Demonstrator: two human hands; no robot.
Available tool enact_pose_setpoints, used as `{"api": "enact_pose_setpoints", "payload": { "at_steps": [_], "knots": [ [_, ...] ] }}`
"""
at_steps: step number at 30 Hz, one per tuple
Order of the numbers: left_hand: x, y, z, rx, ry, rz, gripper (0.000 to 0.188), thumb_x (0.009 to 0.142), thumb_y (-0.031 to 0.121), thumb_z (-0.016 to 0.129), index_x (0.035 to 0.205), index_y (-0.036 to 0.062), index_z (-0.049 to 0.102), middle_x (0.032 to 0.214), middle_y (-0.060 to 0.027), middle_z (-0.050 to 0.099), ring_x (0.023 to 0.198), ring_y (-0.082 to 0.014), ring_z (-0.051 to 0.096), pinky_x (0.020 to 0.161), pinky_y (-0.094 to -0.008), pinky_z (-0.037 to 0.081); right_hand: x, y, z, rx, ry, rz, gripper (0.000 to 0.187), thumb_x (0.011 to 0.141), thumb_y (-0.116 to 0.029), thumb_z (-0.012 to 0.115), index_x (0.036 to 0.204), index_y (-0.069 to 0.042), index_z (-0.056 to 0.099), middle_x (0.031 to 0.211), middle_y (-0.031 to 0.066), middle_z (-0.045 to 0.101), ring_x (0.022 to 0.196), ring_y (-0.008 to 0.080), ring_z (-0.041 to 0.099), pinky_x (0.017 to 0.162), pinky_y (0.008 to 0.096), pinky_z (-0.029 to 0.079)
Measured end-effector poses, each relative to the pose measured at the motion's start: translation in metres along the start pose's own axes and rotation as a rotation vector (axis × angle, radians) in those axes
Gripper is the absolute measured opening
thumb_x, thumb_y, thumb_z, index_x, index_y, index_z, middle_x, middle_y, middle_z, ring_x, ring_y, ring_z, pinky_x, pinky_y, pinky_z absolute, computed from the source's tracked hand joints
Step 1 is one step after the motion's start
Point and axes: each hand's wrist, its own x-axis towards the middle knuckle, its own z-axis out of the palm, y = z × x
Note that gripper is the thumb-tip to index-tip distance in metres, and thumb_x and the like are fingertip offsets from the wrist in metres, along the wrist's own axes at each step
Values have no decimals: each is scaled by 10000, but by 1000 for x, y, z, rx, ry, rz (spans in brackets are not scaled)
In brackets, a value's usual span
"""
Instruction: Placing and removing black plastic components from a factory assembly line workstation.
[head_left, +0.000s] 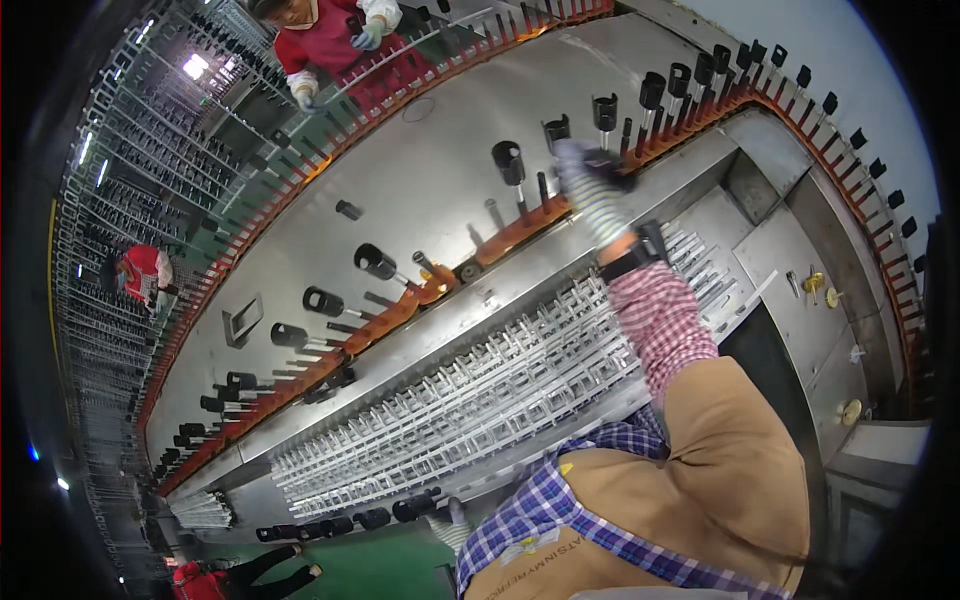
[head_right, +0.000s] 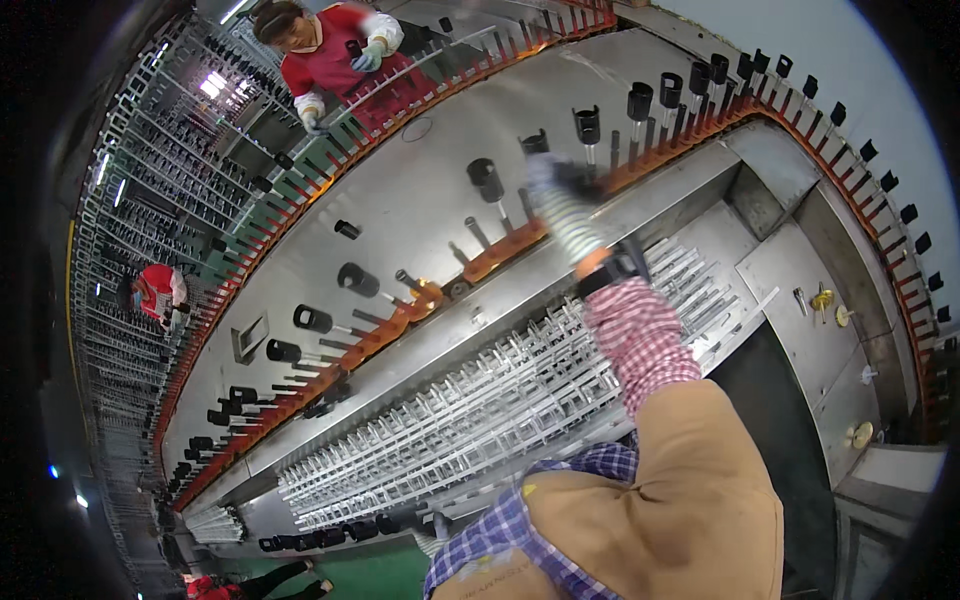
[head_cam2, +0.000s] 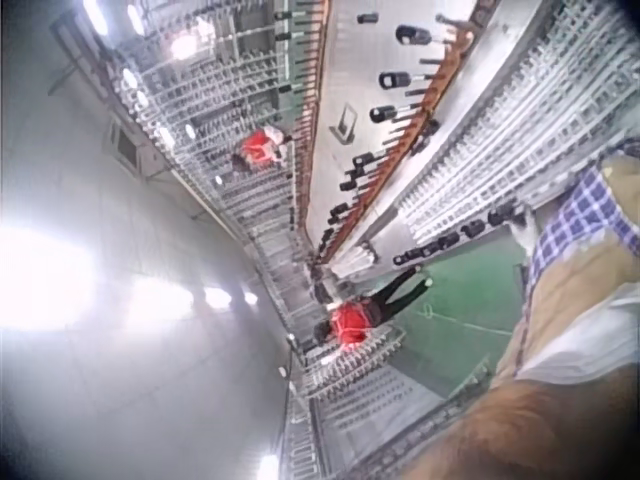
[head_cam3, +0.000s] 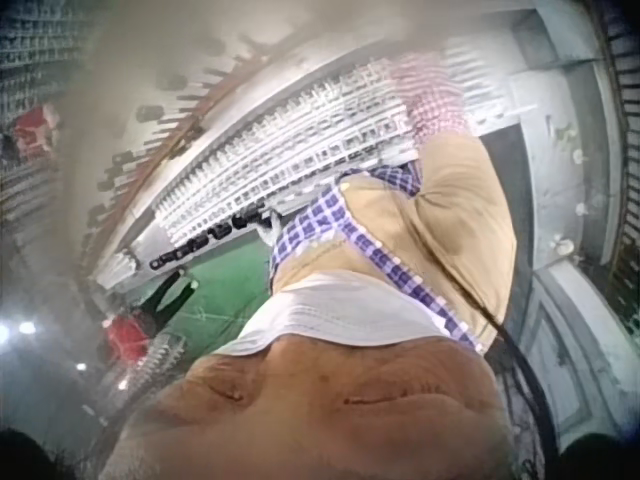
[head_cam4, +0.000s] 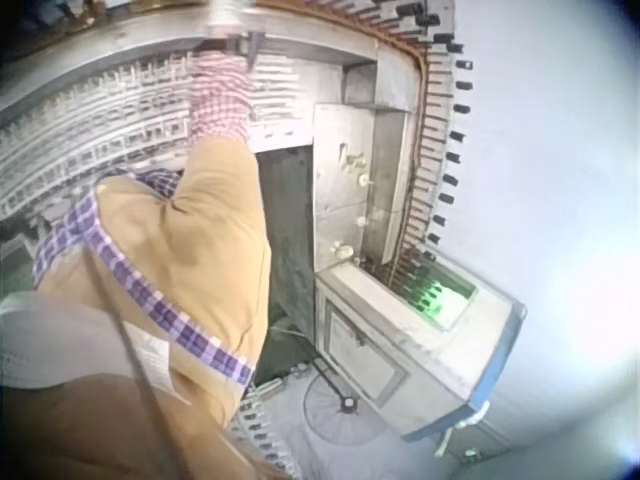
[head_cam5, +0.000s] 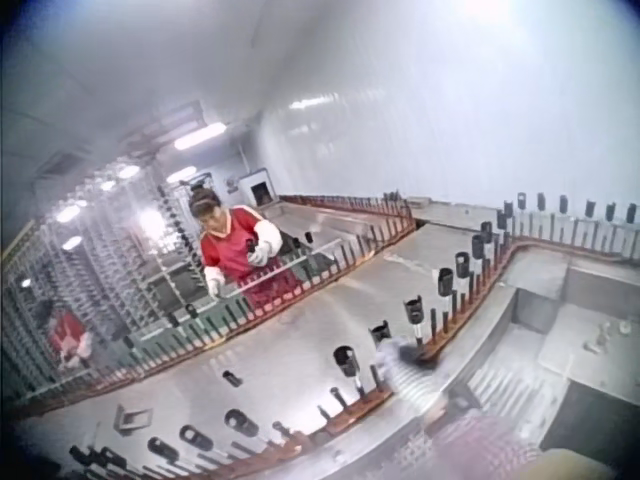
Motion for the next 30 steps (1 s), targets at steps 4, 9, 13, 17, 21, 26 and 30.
{"api": "enact_pose_setpoints", "payload": {
  "at_steps": [4, 9, 13, 17, 21, 26, 30],
  "knots": [
    [13, 32, 23, -73, 101, -327, 460, 789, 221, 587, 1154, 16, 396, 929, -104, 530, 634, -114, 480, 511, -247, 408, 65, 72, -77, 198, 388, 155, 345, 791, -347, 542, 961, -47, 559, 800, 67, 587, 706, 181, 567, 621, 328, 450],
    [22, 52, 33, 79, 83, -422, 342, 835, 178, 520, 1100, -23, 442, 885, -112, 556, 596, -101, 485, 507, -212, 412, 109, 86, -75, -615, 89, 91, 334, 703, -252, 650, 962, -54, 574, 780, 71, 602, 717, 204, 570, 644, 321, 454],
    [25, 40, 24, -134, 5, -331, 323, 837, 186, 517, 1077, -21, 458, 865, -87, 566, 610, -83, 488, 487, -197, 403, 51, 1, -56, -102, -59, -261, 248, 798, -177, 515, 988, -19, 526, 923, 115, 560, 809, 199, 550, 692, 289, 471],
    [27, 26, 12, -15, -36, -311, 249, 851, 211, 490, 1009, 20, 508, 853, -59, 572, 572, -92, 514, 452, -210, 423, -90, -87, -31, 28, -548, -114, 279, 811, -114, 485, 1068, -11, 460, 1028, 138, 527, 890, 213, 535, 740, 296, 471],
    [29, 21, 7, -26, -84, -329, 287, 855, 275, 476, 991, 26, 522, 808, -62, 584, 482, -112, 530, 421, -223, 425, -272, -98, -2, 249, -1187, 462, 389, 775, -60, 515, 1144, -18, 397, 1074, 138, 509, 925, 235, 528, 765, 309, 464],
    [33, 16, 1, 194, -175, -291, 416, 833, 391, 468, 958, -1, 536, 747, -99, 603, 438, -152, 551, 408, -260, 431, -397, -57, 15, 581, -1159, 826, 526, 721, 5, 544, 1209, -19, 347, 1109, 147, 499, 957, 267, 522, 796, 330, 451],
    [40, 4, -5, 399, -233, -261, 432, 812, 412, 481, 914, -4, 532, 641, -81, 578, 421, -163, 537, 387, -284, 422, -427, -48, 20, -110, -1166, 127, 486, 722, 25, 498, 1190, -13, 376, 1086, 150, 516, 972, 266, 512, 812, 333, 426]
  ]
}}
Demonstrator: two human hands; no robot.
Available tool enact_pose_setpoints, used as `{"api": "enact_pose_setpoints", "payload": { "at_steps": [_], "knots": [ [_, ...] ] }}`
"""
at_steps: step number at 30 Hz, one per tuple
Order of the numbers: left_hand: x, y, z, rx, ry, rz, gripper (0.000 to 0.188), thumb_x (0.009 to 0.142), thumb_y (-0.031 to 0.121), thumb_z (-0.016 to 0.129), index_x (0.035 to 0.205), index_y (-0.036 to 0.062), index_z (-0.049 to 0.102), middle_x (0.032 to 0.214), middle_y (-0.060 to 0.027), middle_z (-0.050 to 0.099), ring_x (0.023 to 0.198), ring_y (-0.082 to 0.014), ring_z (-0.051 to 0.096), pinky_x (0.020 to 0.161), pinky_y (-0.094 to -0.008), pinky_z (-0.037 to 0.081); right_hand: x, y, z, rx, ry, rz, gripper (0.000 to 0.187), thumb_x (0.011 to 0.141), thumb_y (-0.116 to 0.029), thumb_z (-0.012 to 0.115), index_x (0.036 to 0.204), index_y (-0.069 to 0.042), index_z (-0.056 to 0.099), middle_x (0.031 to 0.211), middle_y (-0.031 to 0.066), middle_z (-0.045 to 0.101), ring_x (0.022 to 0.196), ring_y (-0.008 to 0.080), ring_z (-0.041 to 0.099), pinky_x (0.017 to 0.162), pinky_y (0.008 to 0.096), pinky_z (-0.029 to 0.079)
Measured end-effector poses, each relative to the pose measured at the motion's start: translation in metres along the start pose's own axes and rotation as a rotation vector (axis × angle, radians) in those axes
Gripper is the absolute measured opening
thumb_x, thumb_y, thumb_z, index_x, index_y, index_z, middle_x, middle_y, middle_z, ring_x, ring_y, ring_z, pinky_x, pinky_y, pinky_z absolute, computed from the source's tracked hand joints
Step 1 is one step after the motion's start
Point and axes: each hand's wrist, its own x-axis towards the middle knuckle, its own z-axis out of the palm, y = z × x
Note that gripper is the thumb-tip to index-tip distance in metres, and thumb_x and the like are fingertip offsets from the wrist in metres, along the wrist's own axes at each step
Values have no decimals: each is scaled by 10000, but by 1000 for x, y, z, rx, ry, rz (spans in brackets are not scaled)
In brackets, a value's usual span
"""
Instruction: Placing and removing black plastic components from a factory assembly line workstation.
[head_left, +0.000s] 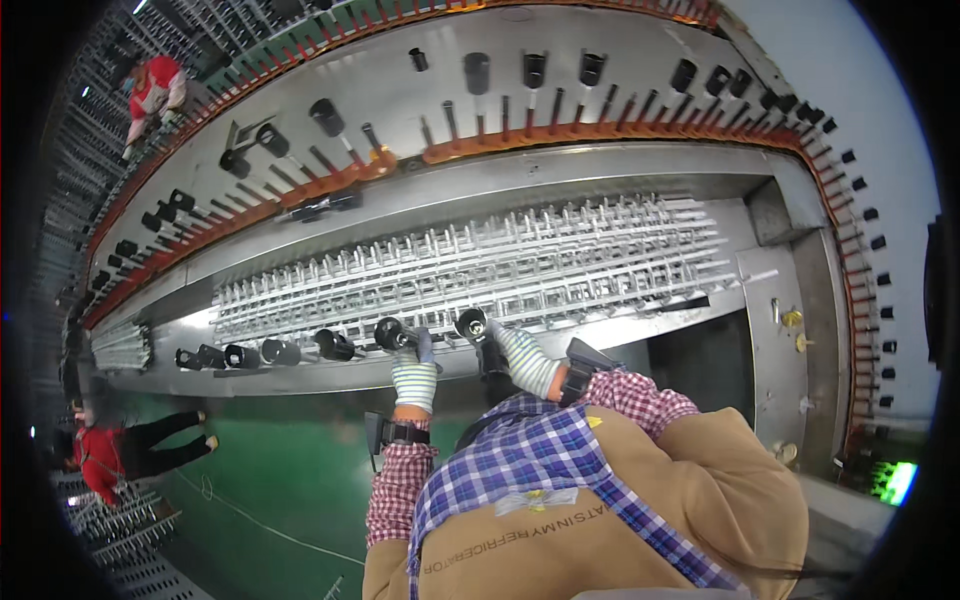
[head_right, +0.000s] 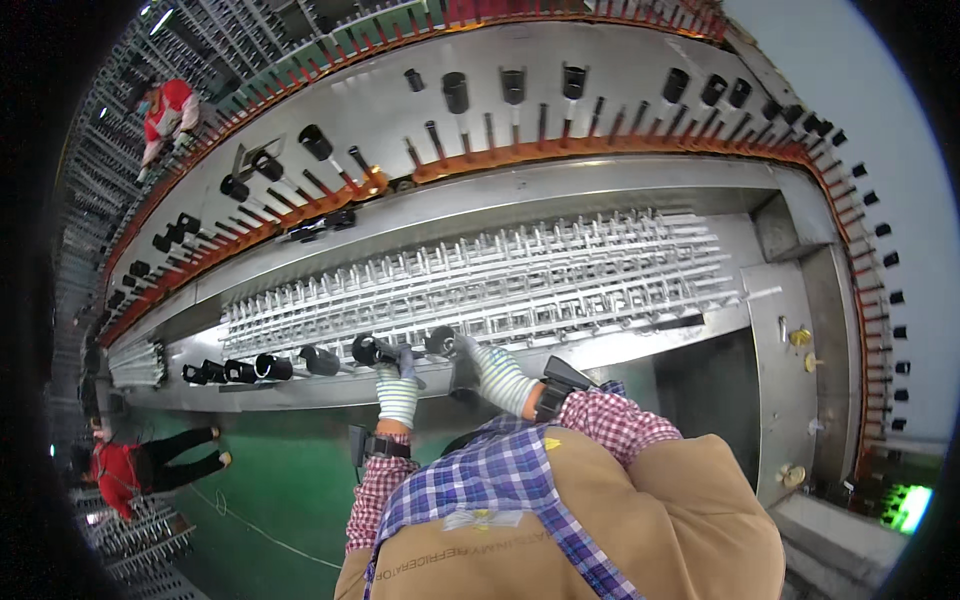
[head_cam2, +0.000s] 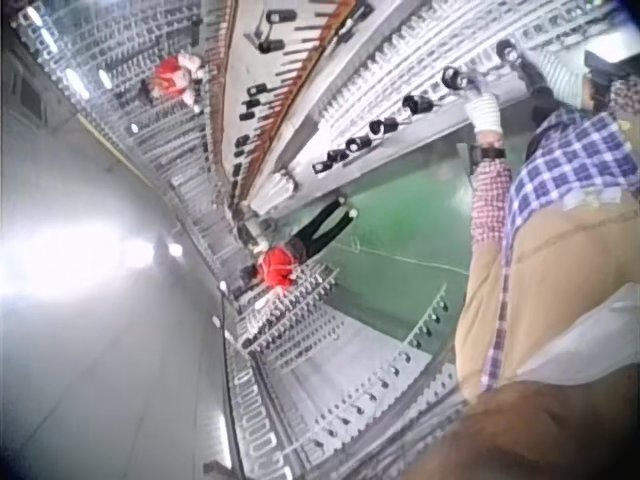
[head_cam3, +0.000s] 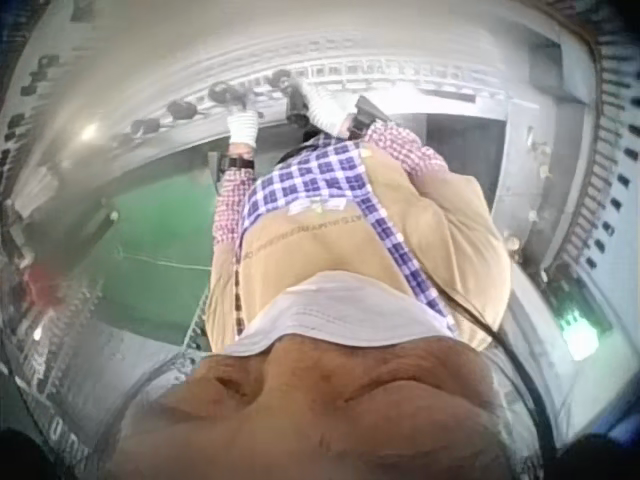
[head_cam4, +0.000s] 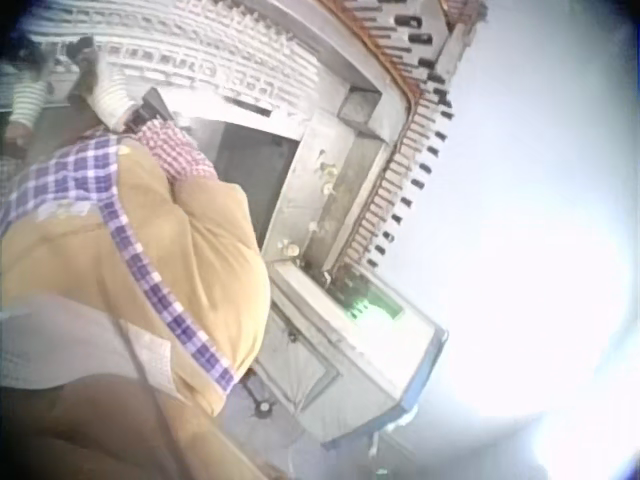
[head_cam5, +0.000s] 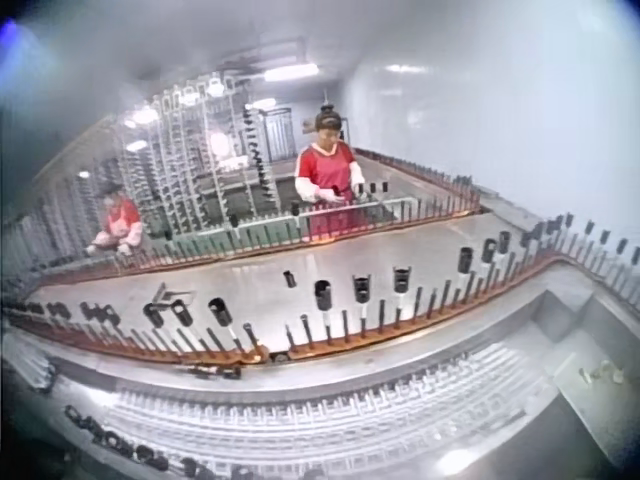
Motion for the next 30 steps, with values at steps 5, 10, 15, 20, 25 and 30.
{"api": "enact_pose_setpoints", "payload": {
  "at_steps": [5, 10, 15, 20, 25, 30],
  "knots": [
    [6, -10, -1, -36, 11, 82, 529, 795, 487, 453, 906, -25, 529, 670, -164, 598, 541, -204, 589, 474, -318, 451, -25, -17, -13, 1092, 90, 255, 348, 812, -238, 538, 1108, -63, 487, 923, 58, 517, 767, 125, 504, 615, 213, 430],
    [3, -4, -4, 208, 86, 198, 561, 788, 478, 458, 856, -77, 509, 692, -174, 597, 612, -291, 576, 592, -349, 451, -37, 3, -50, 368, 272, 319, 438, 794, -434, 517, 983, -38, 529, 592, 52, 578, 460, 110, 515, 449, 225, 414],
    [-3, -7, -2, 25, -6, 55, 533, 817, 455, 437, 881, -70, 497, 613, -162, 571, 466, -236, 568, 401, -326, 425, -24, 30, -45, -28, 183, 522, 368, 774, -376, 546, 759, -10, 579, 566, 108, 596, 470, 169, 568, 495, 308, 456],
    [15, -51, 17, 164, 180, 333, 367, 844, 325, 475, 956, -22, 516, 765, -87, 567, 409, -136, 473, 345, -269, 352, -45, -2, -92, 224, -176, 276, 360, 845, -294, 494, 1005, 28, 504, 850, 122, 592, 706, 128, 563, 601, 256, 465],
    [41, -102, 39, 362, 341, 225, 312, 824, 212, 496, 1059, 11, 457, 935, -106, 518, 751, -188, 492, 657, -302, 398, -7, 15, -260, -601, -122, -756, 253, 808, -131, 492, 1004, 23, 533, 929, 68, 590, 791, 140, 561, 682, 249, 468],
    [22, -73, 32, 633, 422, 45, 499, 766, 218, 551, 1174, 7, 356, 1112, -188, 465, 1013, -287, 456, 884, -350, 344, 75, 98, -448, 171, 1178, 88, 424, 767, -254, 542, 1077, 26, 468, 877, 162, 581, 772, 248, 552, 692, 323, 437]
  ]
}}
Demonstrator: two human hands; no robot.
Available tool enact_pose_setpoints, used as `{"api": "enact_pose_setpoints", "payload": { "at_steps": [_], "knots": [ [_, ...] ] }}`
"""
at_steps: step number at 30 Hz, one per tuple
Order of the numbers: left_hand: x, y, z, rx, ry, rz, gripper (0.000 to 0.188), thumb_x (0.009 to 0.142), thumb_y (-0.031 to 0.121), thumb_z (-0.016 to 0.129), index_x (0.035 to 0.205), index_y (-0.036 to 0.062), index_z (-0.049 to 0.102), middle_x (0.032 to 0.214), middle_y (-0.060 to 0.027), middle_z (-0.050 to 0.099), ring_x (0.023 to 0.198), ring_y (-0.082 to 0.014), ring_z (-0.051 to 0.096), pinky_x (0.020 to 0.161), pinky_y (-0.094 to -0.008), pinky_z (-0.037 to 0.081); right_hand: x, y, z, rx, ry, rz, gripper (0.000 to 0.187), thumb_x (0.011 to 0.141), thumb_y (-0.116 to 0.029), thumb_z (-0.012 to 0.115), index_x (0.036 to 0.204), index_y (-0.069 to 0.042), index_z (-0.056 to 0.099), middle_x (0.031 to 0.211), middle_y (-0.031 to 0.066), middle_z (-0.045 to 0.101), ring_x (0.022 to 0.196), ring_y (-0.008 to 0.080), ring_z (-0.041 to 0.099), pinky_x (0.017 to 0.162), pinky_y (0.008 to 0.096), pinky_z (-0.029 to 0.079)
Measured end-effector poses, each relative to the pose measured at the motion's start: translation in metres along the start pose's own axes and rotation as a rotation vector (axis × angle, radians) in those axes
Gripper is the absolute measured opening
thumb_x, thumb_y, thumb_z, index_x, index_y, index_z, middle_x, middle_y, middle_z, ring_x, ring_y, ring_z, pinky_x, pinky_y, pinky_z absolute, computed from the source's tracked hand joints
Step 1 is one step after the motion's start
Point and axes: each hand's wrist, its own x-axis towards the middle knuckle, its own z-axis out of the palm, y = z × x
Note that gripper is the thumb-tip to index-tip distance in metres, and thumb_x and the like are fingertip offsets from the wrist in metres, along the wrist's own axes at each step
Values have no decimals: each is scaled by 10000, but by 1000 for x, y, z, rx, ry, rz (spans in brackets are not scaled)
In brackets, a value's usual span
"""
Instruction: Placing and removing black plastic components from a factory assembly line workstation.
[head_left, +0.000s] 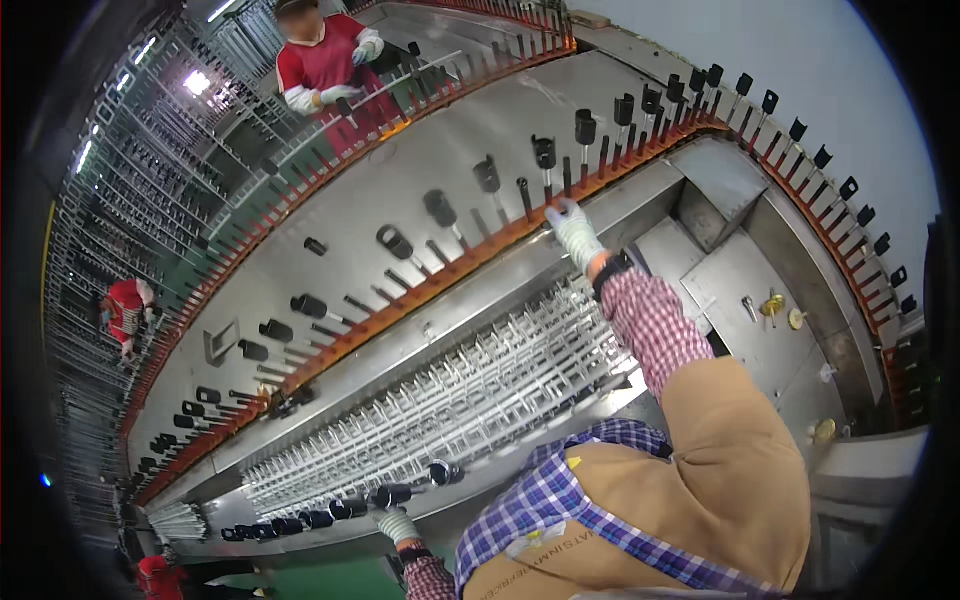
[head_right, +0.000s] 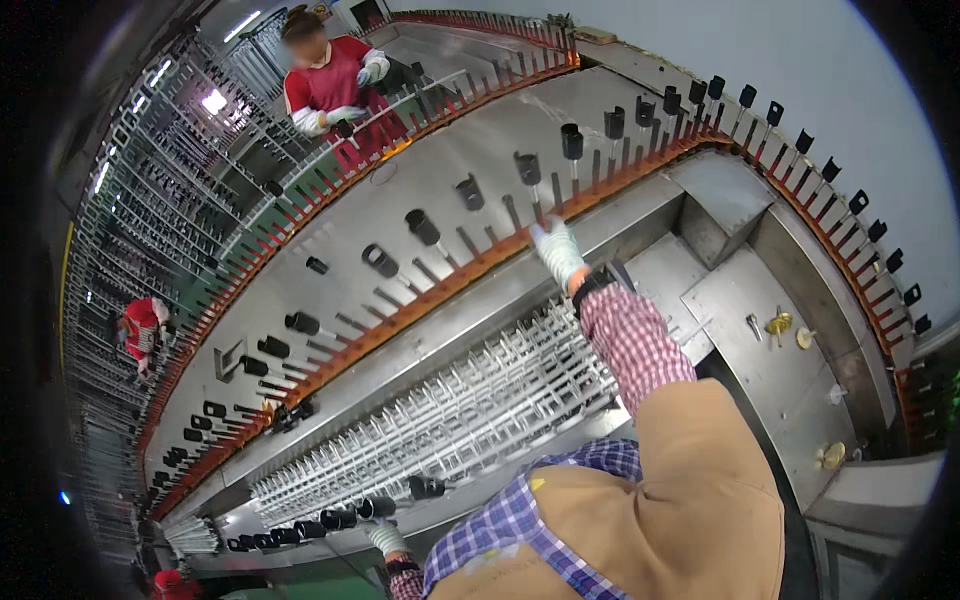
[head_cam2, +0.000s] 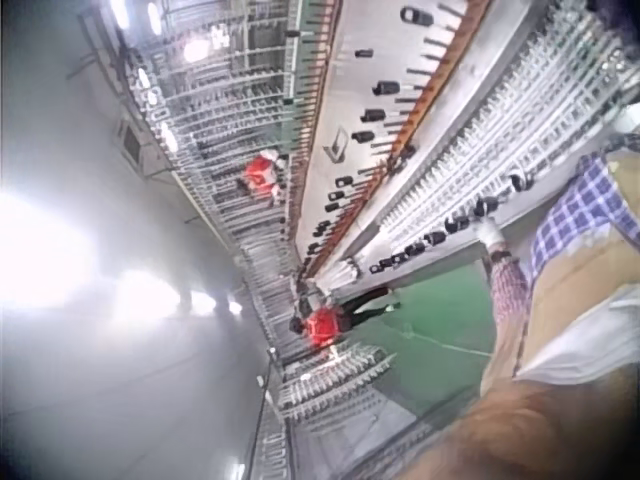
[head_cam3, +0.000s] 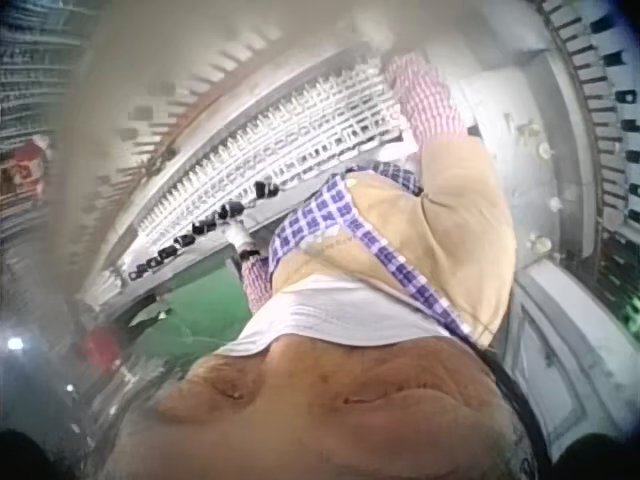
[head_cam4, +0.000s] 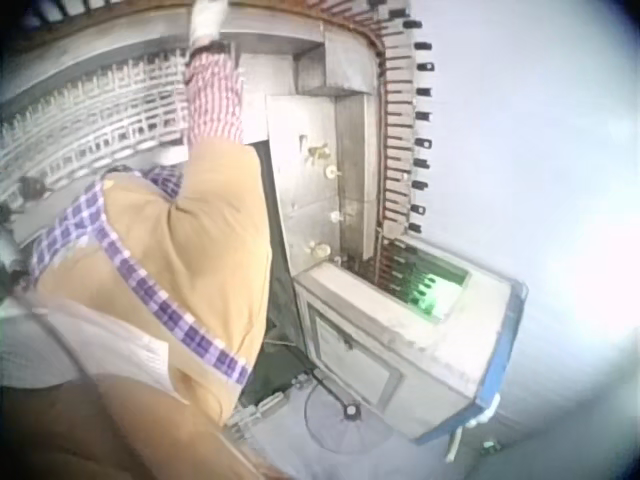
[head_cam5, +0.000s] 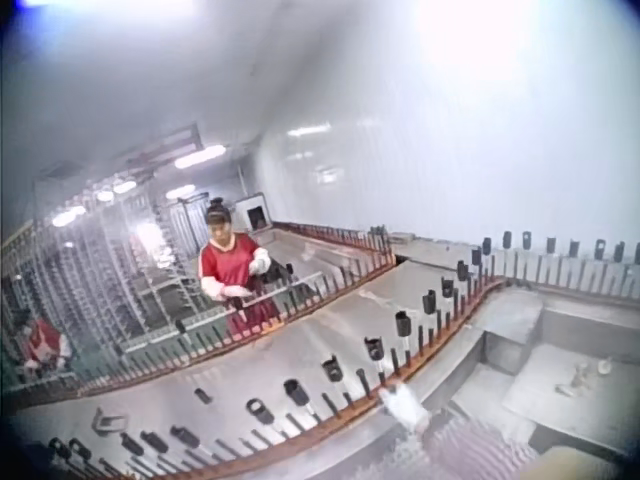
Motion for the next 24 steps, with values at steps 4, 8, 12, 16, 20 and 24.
{"api": "enact_pose_setpoints", "payload": {
  "at_steps": [4, 8, 12, 16, 20, 24],
  "knots": [
    [-36, 67, -43, -136, 90, -476, 589, 789, 240, 540, 1240, -25, 270, 1168, -225, 437, 1008, -327, 479, 840, -365, 400, 76, -21, 12, -303, -386, 46, 503, 736, -342, 558, 1113, -20, 478, 1005, 198, 556, 916, 336, 533, 782, 364, 413],
    [-86, 138, -61, -698, 522, -341, 385, 816, 111, 519, 1163, 16, 384, 1046, -138, 514, 908, -204, 517, 743, -295, 450, 80, -48, 3, -477, -384, -137, 433, 720, -405, 545, 918, -21, 573, 821, 138, 615, 746, 315, 579, 742, 367, 437],
    [-123, 182, -61, -813, 246, -388, 278, 823, 107, 516, 1075, 4, 458, 956, -96, 524, 745, -149, 494, 643, -271, 431, 121, -10, -73, -53, -45, 68, 560, 804, -561, 317, 681, -70, 557, 505, 23, 474, 478, 182, 483, 474, 330, 372],
    [-136, 221, -50, -977, 156, -215, 313, 794, 72, 526, 1092, 12, 451, 868, -55, 529, 652, -110, 472, 557, -242, 409, 207, 61, -151, 193, 305, -83, 404, 821, -400, 469, 1033, -56, 479, 746, 51, 510, 595, 161, 484, 503, 258, 388],
    [-136, 255, -48, -1001, -109, -150, 397, 773, 19, 499, 1161, 25, 411, 946, -69, 521, 746, -114, 497, 580, -248, 442, 275, 100, -161, -390, 158, -137, 416, 774, -386, 521, 995, -36, 552, 936, 184, 577, 915, 319, 535, 741, 344, 423],
    [-123, 265, -50, -1005, -142, -234, 301, 847, 140, 485, 1114, 2, 465, 978, -82, 557, 829, -123, 522, 610, -238, 456, 250, 72, -140, -93, 108, -416, 234, 788, -121, 486, 988, -13, 544, 881, 73, 578, 796, 206, 547, 732, 281, 443]
  ]
}}
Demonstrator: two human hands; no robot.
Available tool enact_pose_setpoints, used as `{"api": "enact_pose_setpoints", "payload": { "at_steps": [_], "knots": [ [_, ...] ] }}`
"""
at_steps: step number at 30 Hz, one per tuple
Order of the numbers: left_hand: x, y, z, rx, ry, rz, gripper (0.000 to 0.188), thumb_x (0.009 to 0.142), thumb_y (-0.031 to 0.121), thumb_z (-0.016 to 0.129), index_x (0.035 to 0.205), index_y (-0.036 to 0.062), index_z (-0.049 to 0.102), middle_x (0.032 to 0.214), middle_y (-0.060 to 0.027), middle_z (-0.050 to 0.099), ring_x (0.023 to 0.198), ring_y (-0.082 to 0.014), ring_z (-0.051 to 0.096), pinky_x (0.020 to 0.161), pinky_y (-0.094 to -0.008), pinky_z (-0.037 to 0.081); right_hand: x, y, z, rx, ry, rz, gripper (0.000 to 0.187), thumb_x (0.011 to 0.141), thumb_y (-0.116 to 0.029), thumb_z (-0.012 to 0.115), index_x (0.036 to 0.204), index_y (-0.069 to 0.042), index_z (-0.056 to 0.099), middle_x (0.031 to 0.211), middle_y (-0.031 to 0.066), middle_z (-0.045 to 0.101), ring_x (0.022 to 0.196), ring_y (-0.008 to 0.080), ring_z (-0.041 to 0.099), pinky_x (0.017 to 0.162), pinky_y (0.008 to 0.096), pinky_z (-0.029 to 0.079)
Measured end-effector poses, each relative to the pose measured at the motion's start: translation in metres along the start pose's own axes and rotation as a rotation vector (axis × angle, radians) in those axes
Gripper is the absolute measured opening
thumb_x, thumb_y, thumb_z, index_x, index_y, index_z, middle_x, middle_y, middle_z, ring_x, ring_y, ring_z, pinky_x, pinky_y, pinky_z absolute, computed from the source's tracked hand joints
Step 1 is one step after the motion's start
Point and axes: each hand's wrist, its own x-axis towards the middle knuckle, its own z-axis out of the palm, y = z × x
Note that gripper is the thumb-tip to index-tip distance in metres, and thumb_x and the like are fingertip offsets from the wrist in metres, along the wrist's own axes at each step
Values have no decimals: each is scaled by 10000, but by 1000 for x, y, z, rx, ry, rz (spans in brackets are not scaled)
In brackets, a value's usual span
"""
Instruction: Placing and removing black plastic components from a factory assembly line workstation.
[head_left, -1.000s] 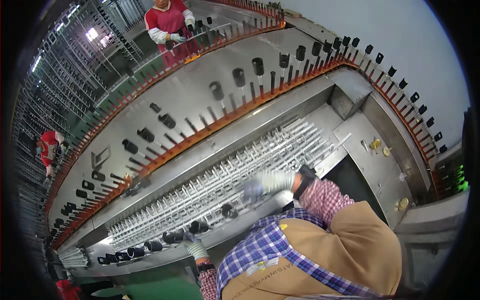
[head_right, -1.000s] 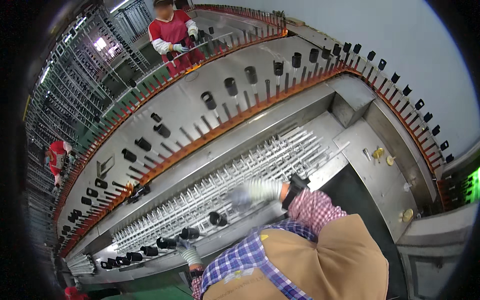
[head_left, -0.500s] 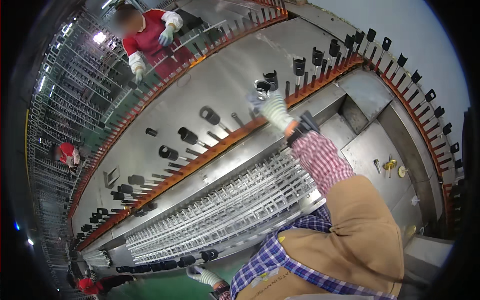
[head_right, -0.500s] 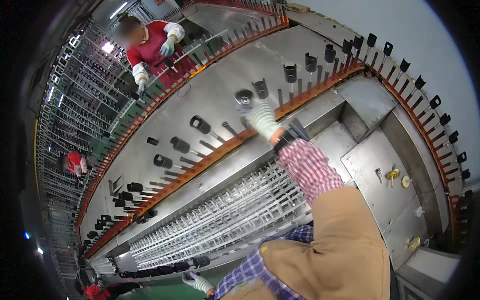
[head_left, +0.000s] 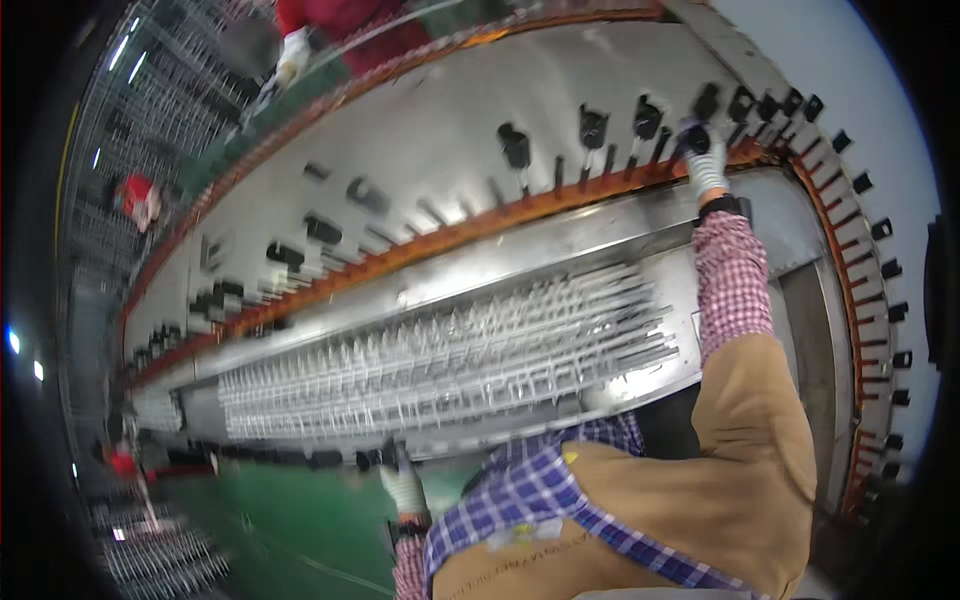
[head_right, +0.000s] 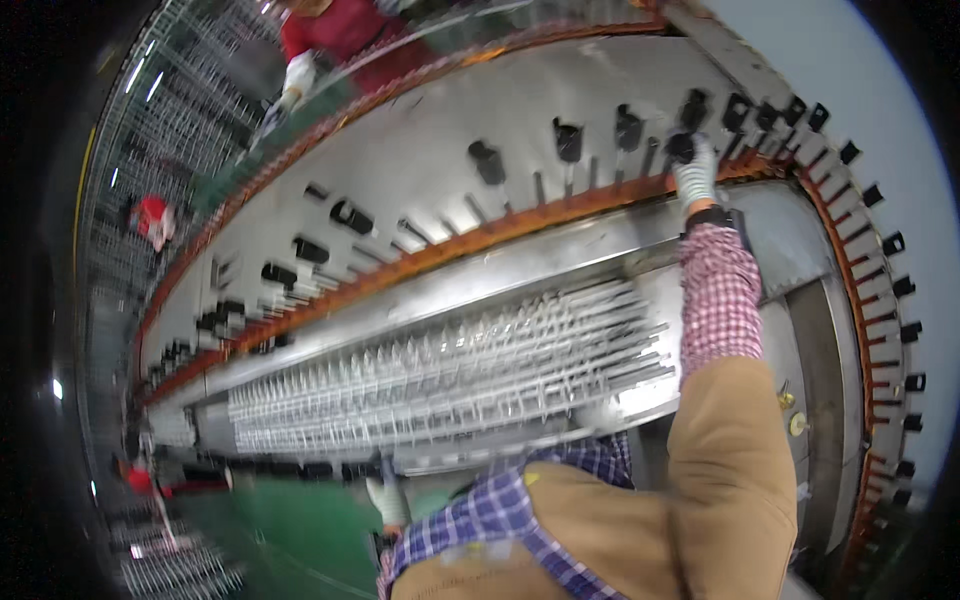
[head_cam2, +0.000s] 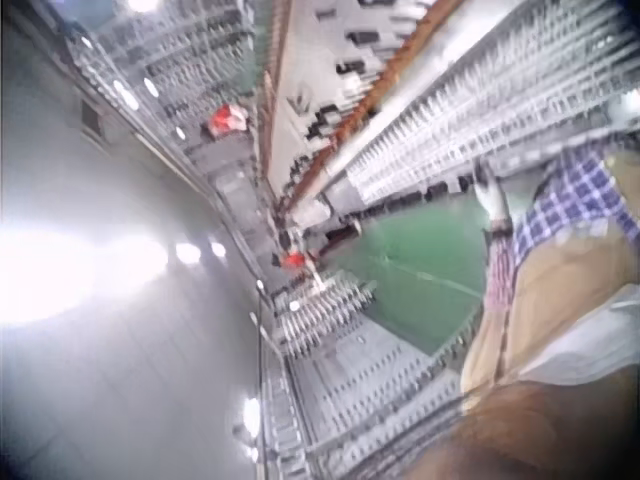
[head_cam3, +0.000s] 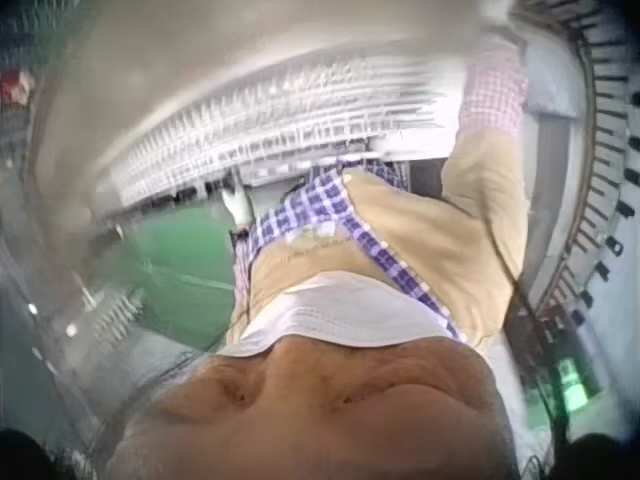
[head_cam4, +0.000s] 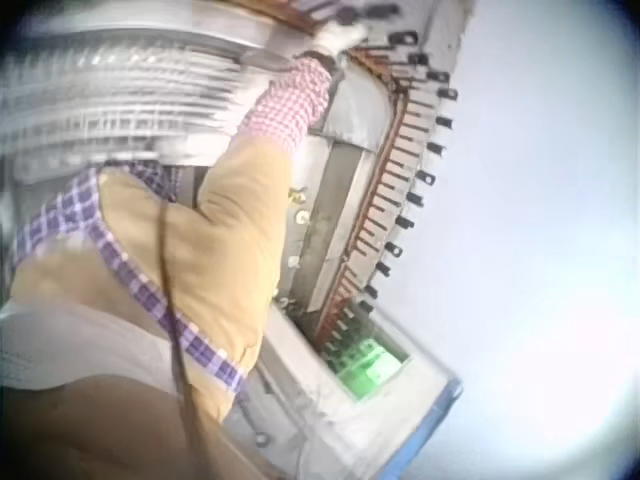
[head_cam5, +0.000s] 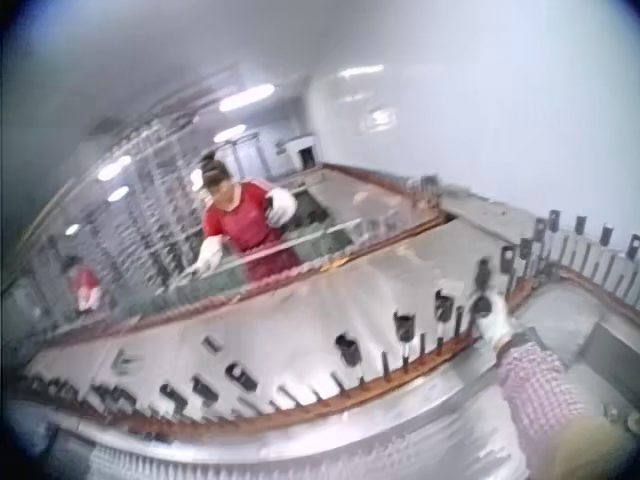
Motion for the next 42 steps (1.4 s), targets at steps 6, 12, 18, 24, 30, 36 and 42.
{"api": "enact_pose_setpoints", "payload": {
  "at_steps": [6, 12, 18, 24, 30, 36, 42],
  "knots": [
    [34, -9, -7, 23, -143, -32, 268, 860, 258, 465, 968, 19, 518, 767, -46, 563, 609, -116, 528, 444, -252, 430, -152, -199, 9, 303, -701, 48, 216, 831, -116, 453, 1019, -20, 502, 917, 72, 559, 798, 177, 556, 701, 234, 443],
    [37, -4, -15, 188, -197, 45, 318, 845, 343, 473, 865, 30, 530, 708, -44, 539, 480, -101, 491, 389, -236, 397, -402, -286, 21, 1238, -1028, 1452, 256, 835, -270, 502, 951, -42, 513, 811, 82, 574, 728, 175, 572, 569, 254, 474],
    [50, -10, -33, 487, -298, 85, 517, 797, 457, 484, 1016, -11, 485, 701, -116, 569, 448, -159, 539, 385, -286, 408, -508, -284, 51, 577, -909, 504, 267, 848, -291, 469, 960, -57, 529, 789, 31, 554, 631, 112, 508, 560, 244, 431],
    [73, -40, -45, 576, -369, 169, 694, 702, 461, 565, 1151, -43, 403, 971, -234, 553, 769, -317, 584, 714, -388, 435, -511, -299, 18, 811, -897, 1244, 279, 824, -258, 509, 1015, -57, 536, 779, 52, 558, 651, 124, 528, 526, 245, 434],
    [69, -35, -50, 471, -342, 206, 588, 695, 436, 566, 1063, -14, 475, 858, -198, 582, 729, -295, 582, 662, -360, 448, -474, -315, -26, 112, -713, 718, 566, 776, -582, 427, 842, -38, 568, 558, 50, 560, 478, 126, 520, 433, 229, 409],
    [69, -27, -59, 985, -440, 234, 654, 699, 392, 565, 1208, 47, 343, 955, -207, 549, 825, -306, 558, 714, -387, 437, -486, -278, -9, -80, -953, 744, 313, 744, -321, 572, 719, -10, 606, 562, 86, 587, 458, 165, 554, 431, 289, 440],
    [46, -94, -59, 822, -232, 451, 513, 704, 189, 597, 1144, 17, 396, 968, -159, 536, 772, -235, 538, 604, -326, 436, -489, -261, -49, -40, -1364, 423, 626, 714, -192, 609, 1233, 8, 323, 768, 165, 607, 586, 220, 578, 569, 341, 480]
  ]
}}
